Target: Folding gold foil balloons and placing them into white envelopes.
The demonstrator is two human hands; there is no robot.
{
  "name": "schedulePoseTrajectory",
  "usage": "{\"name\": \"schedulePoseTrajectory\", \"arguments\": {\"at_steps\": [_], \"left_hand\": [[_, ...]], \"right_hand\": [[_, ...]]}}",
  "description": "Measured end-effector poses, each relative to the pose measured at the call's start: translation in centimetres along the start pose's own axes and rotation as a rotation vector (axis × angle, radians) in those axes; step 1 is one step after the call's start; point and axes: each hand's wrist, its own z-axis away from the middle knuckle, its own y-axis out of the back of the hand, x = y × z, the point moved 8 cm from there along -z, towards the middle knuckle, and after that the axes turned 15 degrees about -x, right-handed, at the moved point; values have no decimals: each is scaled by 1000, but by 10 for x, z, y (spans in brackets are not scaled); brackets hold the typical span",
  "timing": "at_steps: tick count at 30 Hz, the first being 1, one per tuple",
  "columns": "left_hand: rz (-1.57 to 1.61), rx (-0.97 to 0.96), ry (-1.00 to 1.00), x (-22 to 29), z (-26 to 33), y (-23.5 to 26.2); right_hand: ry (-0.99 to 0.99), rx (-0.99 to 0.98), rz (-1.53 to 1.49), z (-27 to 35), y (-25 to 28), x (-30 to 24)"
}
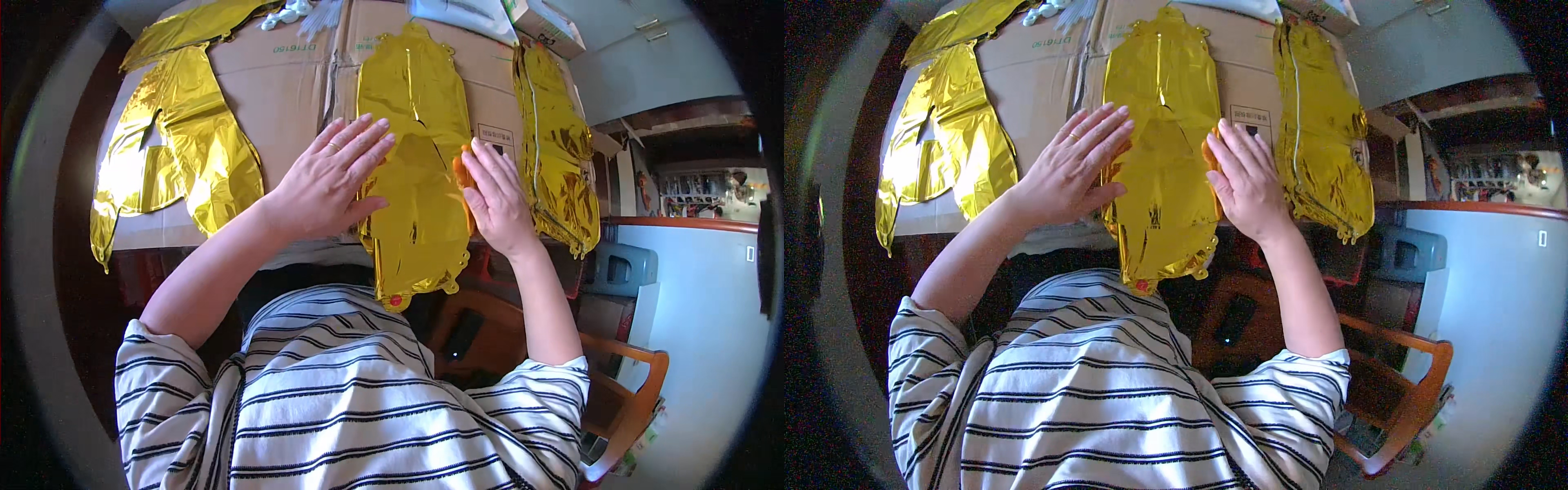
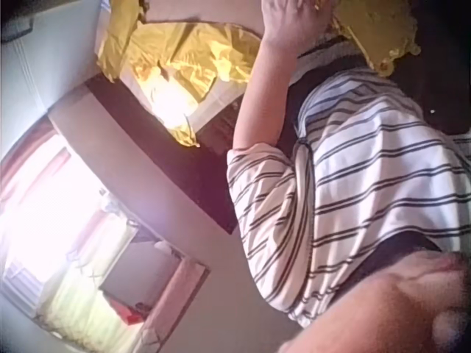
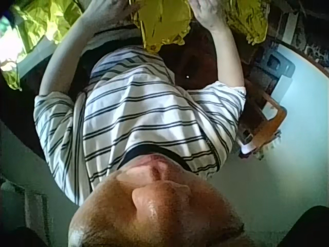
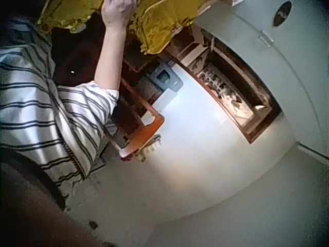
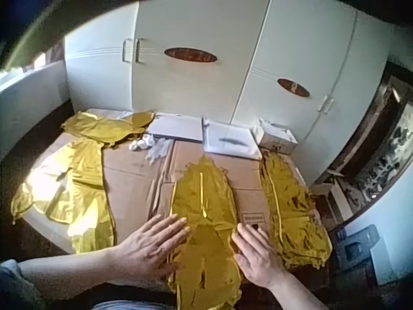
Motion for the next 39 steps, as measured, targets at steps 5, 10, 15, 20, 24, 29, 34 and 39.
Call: {"name": "schedulePoseTrajectory", "arguments": {"at_steps": [5,10,15,20,24,29,34,39], "left_hand": [[-50,-10,48,-3,2,-5],[-86,-87,116,-6,4,-11],[-65,-113,130,-12,5,-17],[-20,-30,98,-5,9,2],[100,42,14,18,32,22],[360,151,-100,53,75,6],[85,176,-116,60,66,1],[-146,78,-140,67,53,-20]], "right_hand": [[-4,-18,-6,7,-4,1],[-19,-51,16,7,-9,5],[1,-44,19,5,-6,3],[18,138,-96,18,19,-5],[122,275,15,58,38,-35],[-310,294,-502,113,-9,-28],[-573,227,-1688,123,-93,-38],[-538,147,-1928,101,-105,-54]]}}
